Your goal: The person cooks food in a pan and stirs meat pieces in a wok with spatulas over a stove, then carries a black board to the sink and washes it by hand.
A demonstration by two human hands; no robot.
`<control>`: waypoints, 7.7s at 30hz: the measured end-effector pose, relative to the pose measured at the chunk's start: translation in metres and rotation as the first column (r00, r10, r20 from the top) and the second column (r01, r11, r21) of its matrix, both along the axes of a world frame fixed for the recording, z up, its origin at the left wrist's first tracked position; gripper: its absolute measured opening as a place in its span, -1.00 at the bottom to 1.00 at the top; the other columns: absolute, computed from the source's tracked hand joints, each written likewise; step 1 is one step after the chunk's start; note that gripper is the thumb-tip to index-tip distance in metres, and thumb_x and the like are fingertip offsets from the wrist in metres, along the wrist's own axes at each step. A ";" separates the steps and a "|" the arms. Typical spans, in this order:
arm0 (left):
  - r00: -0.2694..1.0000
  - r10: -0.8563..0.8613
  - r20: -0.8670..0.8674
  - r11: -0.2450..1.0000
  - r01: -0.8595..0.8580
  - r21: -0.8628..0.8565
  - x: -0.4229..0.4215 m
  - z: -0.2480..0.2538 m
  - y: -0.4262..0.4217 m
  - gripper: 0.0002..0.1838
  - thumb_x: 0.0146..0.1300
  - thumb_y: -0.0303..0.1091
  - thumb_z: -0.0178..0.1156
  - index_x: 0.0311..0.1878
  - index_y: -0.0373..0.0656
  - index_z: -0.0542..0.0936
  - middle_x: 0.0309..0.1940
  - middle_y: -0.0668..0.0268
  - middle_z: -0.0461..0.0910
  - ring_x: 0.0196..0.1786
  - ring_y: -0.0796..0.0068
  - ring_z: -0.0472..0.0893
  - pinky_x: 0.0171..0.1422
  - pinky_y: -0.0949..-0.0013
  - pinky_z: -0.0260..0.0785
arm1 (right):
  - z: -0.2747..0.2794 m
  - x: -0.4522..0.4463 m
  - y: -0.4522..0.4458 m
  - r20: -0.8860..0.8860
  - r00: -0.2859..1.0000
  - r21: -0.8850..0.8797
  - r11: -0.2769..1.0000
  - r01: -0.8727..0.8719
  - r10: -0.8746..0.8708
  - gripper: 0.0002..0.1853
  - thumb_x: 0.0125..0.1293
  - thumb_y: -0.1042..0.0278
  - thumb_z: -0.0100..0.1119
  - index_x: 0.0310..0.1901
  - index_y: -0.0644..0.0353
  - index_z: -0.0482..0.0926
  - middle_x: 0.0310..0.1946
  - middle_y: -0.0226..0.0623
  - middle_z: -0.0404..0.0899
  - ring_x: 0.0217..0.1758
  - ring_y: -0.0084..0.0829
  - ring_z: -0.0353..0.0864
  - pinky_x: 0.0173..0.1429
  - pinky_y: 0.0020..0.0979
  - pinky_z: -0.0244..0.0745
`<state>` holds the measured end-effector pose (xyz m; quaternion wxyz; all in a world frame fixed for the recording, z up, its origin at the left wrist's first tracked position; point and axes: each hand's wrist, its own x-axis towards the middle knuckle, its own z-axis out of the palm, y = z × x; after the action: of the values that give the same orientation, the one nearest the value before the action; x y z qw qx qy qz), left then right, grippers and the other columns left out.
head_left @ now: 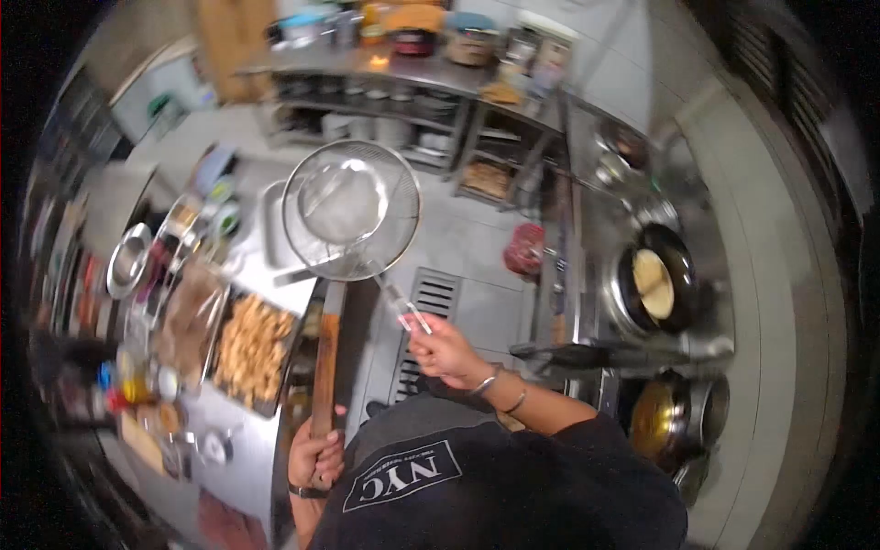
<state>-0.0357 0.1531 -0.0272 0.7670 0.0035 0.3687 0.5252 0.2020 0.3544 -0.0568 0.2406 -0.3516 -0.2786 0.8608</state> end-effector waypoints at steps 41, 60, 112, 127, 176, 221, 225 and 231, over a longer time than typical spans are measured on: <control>0.310 -0.941 0.138 0.329 0.932 0.154 0.481 -0.124 0.889 -0.67 0.41 -0.39 0.02 0.20 -0.19 0.40 -0.60 0.52 0.26 -0.73 0.83 0.17 -0.77 0.69 0.01 | 0.031 0.324 0.233 0.252 -0.089 0.124 -0.059 0.991 -0.964 -0.58 0.44 0.34 0.08 0.27 0.16 0.28 -0.57 -0.55 0.23 -0.61 -0.71 0.13 -0.60 -0.61 0.01; 0.159 -0.982 -0.098 0.145 0.980 0.139 0.532 -0.204 1.018 -0.48 0.43 0.00 -0.03 0.26 -0.18 0.45 -0.60 0.54 0.28 -0.70 0.76 0.23 -0.67 0.61 0.10 | 0.010 0.337 0.299 0.354 -0.015 0.204 0.061 0.977 -0.935 -0.61 0.45 0.36 0.09 0.26 0.15 0.38 -0.55 -0.50 0.42 -0.56 -0.68 0.25 -0.49 -0.57 0.12; 0.629 -0.710 -0.317 0.704 0.620 -0.345 0.353 -0.325 0.892 0.11 0.10 0.60 -0.10 0.53 -0.04 0.05 0.48 0.16 0.15 0.49 -0.01 0.18 0.45 -0.28 0.01 | 0.074 0.448 -0.316 0.548 -0.834 0.782 -0.396 0.482 0.065 -0.72 0.20 0.22 0.34 -0.13 0.20 0.68 -0.66 -0.64 0.35 -0.71 -0.71 0.16 -0.62 -0.55 0.04; -0.587 -0.679 -0.440 0.030 0.578 -0.816 0.223 -0.308 0.562 -0.01 0.16 0.59 -0.14 0.36 -0.11 0.33 -0.01 0.08 0.58 -0.17 0.05 0.63 -0.15 0.03 0.50 | -0.089 0.704 -0.537 0.654 -0.734 0.630 0.403 0.663 0.185 -0.64 0.15 -0.02 0.33 -0.35 0.17 0.73 -0.48 -0.08 0.67 -0.29 -0.16 0.71 -0.11 -0.20 0.55; 0.697 -0.628 -0.347 0.527 0.053 -0.848 -0.093 -0.541 -0.193 -0.57 0.33 -0.02 0.13 0.08 -0.12 0.59 -0.24 0.22 0.66 -0.27 0.38 0.67 -0.34 0.29 0.58 | -0.326 0.173 -0.356 0.871 0.164 -0.218 0.663 -0.716 0.464 -0.08 0.28 -0.27 0.13 0.42 0.34 0.16 0.30 0.29 0.27 0.34 0.13 0.34 0.36 -0.07 0.31; 0.440 -0.502 -0.745 0.494 0.853 0.171 0.139 -0.252 -0.042 -0.87 -0.02 -0.67 0.29 -0.42 -0.21 0.67 -0.37 0.27 0.69 -0.25 0.36 0.68 -0.15 0.36 0.51 | -0.279 0.157 -0.251 0.654 0.728 0.022 0.966 0.257 -0.208 -0.21 0.31 -0.14 0.20 0.39 0.22 0.21 0.26 -0.18 0.39 0.32 -0.36 0.36 0.31 -0.29 0.36; 0.281 -0.525 -0.803 -0.027 0.938 0.346 0.199 -0.168 -0.036 -0.79 -0.12 -0.63 0.24 -0.33 -0.21 0.63 -0.25 0.21 0.66 -0.16 0.18 0.65 -0.10 0.28 0.49 | -0.261 0.212 -0.300 0.104 0.944 -0.495 0.807 0.321 -0.312 -0.07 0.28 -0.31 0.14 0.44 0.25 0.11 0.27 -0.27 0.37 0.22 -0.37 0.50 0.16 -0.30 0.54; 0.262 -0.560 -0.786 -0.242 0.856 0.457 0.258 -0.094 -0.024 -0.62 0.08 -0.53 0.32 0.03 -0.18 0.60 0.00 0.15 0.59 -0.01 0.19 0.62 0.12 0.28 0.49 | -0.096 0.274 -0.344 -0.180 0.633 -0.270 0.656 0.705 -0.753 -0.14 0.11 0.30 0.38 0.41 0.27 0.14 0.25 -0.16 0.40 0.15 -0.21 0.53 0.26 -0.01 0.50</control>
<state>0.2223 0.1293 -0.1208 0.7156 0.6945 0.0534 0.0533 0.4759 0.0107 -0.1531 0.5734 -0.3302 0.0007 0.7498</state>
